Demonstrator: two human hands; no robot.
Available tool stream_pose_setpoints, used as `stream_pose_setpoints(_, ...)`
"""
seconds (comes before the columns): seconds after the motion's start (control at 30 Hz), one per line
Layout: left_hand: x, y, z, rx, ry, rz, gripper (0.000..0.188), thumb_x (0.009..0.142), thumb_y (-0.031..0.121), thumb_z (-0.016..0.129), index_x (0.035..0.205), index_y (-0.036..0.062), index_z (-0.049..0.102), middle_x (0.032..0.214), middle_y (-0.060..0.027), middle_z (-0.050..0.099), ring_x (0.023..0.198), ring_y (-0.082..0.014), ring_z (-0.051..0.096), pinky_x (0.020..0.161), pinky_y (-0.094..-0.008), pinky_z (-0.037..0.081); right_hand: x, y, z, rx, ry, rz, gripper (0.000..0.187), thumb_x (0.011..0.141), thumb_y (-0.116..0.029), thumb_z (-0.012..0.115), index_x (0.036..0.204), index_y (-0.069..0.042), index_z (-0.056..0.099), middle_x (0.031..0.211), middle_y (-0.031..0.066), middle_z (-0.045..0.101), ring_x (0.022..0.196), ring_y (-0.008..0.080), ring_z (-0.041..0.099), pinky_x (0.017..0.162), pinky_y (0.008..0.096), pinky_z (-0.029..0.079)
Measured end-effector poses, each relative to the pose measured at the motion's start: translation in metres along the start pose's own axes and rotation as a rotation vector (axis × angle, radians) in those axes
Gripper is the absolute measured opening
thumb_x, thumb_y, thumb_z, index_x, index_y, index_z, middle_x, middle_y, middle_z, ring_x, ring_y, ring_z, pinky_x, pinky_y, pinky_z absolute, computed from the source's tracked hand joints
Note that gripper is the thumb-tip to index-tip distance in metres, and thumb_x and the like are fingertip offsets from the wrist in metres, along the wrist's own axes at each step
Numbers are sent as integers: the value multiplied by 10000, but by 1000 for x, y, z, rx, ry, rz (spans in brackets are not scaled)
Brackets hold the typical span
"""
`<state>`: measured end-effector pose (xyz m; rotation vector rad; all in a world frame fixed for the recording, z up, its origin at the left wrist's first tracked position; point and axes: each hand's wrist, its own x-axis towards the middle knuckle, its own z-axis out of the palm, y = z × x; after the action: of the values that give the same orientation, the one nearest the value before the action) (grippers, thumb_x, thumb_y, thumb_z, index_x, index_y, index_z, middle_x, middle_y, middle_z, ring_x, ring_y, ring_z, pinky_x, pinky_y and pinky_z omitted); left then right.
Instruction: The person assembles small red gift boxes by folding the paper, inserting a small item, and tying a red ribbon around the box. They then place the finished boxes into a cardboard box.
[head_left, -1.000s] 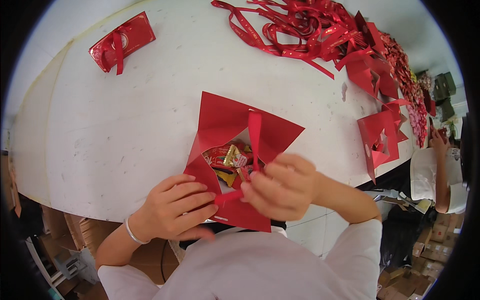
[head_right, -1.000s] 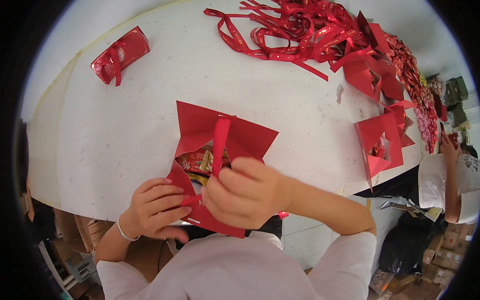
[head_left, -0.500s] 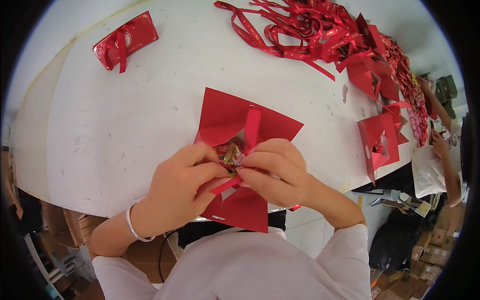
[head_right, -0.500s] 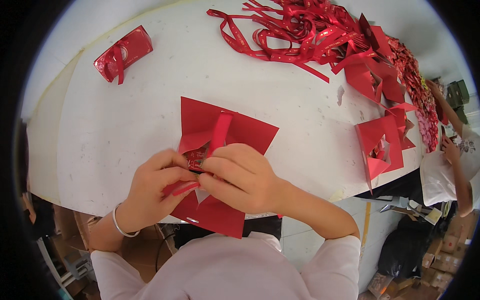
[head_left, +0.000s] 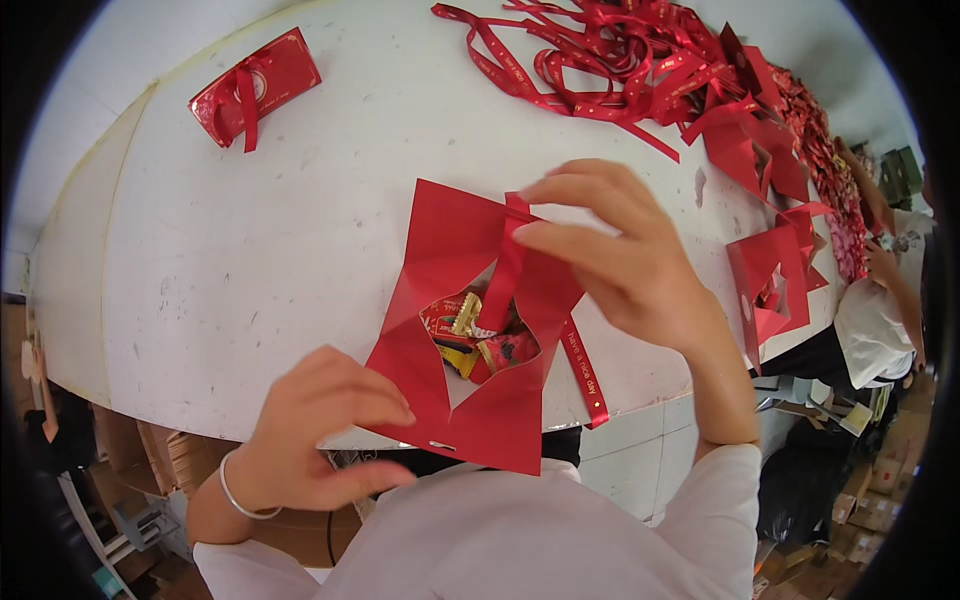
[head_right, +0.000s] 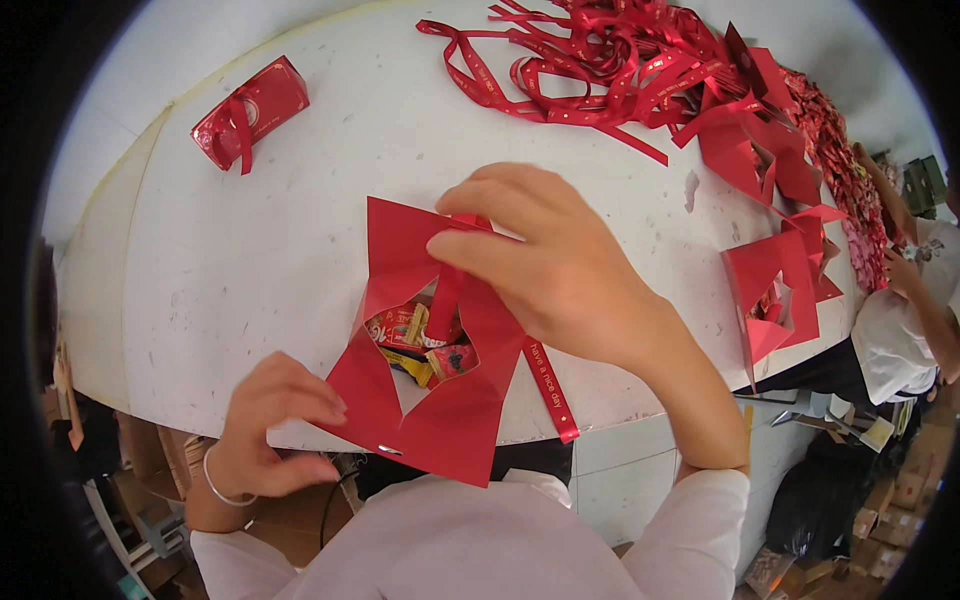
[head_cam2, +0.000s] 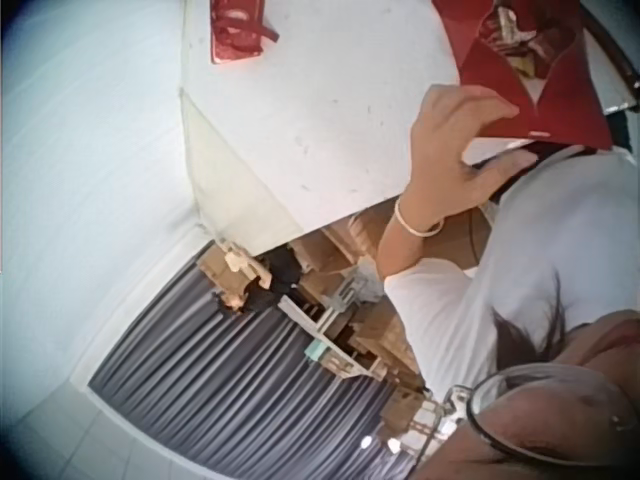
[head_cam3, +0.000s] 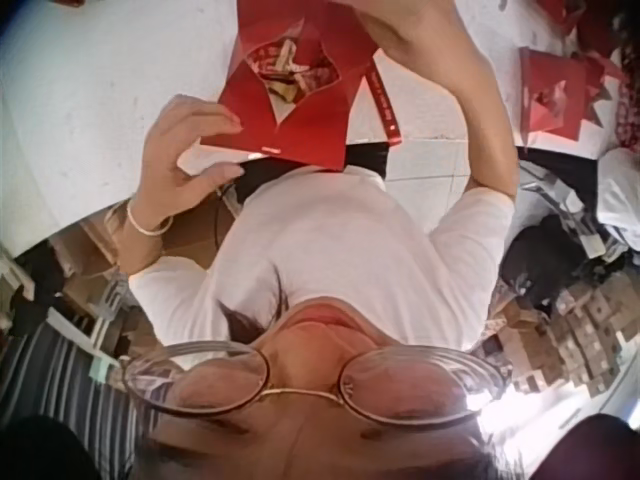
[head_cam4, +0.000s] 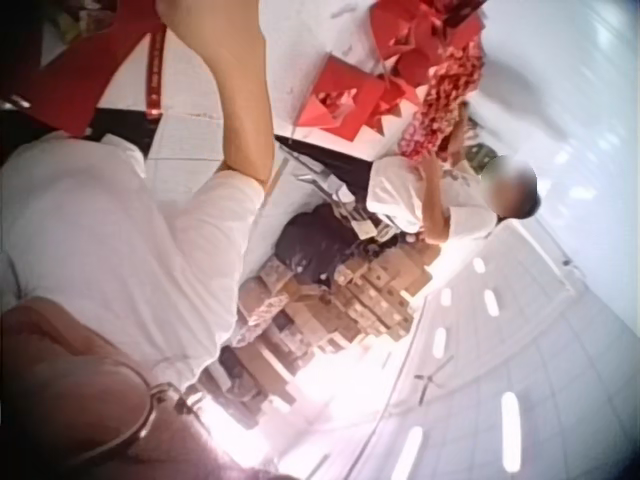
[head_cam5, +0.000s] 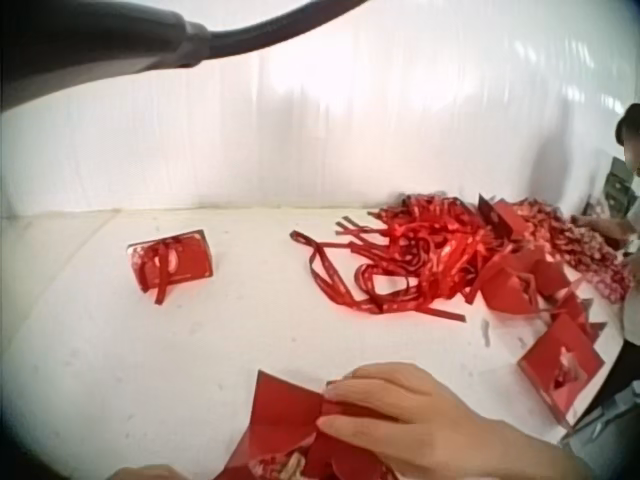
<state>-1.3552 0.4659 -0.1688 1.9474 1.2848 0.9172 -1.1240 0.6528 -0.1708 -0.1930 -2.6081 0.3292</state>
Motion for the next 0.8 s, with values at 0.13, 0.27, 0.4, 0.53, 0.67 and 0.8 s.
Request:
stream_pose_setpoints(0.13, -14, 2, 21, 443, -61, 198, 290, 696, 284, 754, 919, 127, 654, 982, -31, 615, 835, -204, 556, 731, -347, 417, 1, -3, 22, -289, -161, -150, 195, 724, -50, 600, 917, -35, 621, 1195, 110, 534, 1171, 273, 464, 981, 416, 389)
stream_pose_setpoints(0.27, -24, -20, 34, 649, 12, 321, 161, 723, 167, 660, 880, 135, 646, 978, -20, 619, 885, -176, 566, 758, -319, 448, 7, 7, 34, -291, -173, -293, 137, 720, -113, 607, 827, -28, 609, 1112, 102, 554, 1156, 245, 477, 984, 393, 395)
stream_pose_setpoints(0.4, -24, -28, 43, 535, 93, 380, 121, 705, 111, 649, 825, 112, 630, 908, -33, 639, 839, -181, 591, 722, -314, 460, 11, -9, 48, -118, -80, -400, 130, 705, -100, 602, 800, -12, 599, 916, 88, 555, 969, 249, 546, 880, 354, 451)
stream_pose_setpoints(0.53, -21, -39, 55, 467, 191, 506, 94, 708, 79, 631, 791, 90, 588, 875, -64, 654, 783, -215, 615, 662, -316, 461, 0, -44, 47, 17, -289, -441, 247, 687, -74, 620, 921, 4, 609, 755, 62, 454, 717, 223, 523, 699, 314, 492)
stream_pose_setpoints(0.67, -25, -48, 58, 407, 208, 563, 113, 698, 78, 637, 797, 92, 583, 861, -61, 649, 767, -213, 607, 659, -321, 463, -2, -46, 52, 176, -311, -252, 313, 676, -171, 685, 927, 3, 617, 792, 65, 424, 675, 200, 451, 610, 310, 415)
stream_pose_setpoints(0.8, -23, -46, 59, 409, 255, 505, 102, 688, 77, 645, 769, 105, 590, 858, -47, 645, 772, -200, 601, 684, -335, 460, -5, -49, 52, 282, -299, -211, 340, 679, -173, 702, 967, -16, 613, 840, 76, 444, 689, 212, 455, 614, 330, 395)
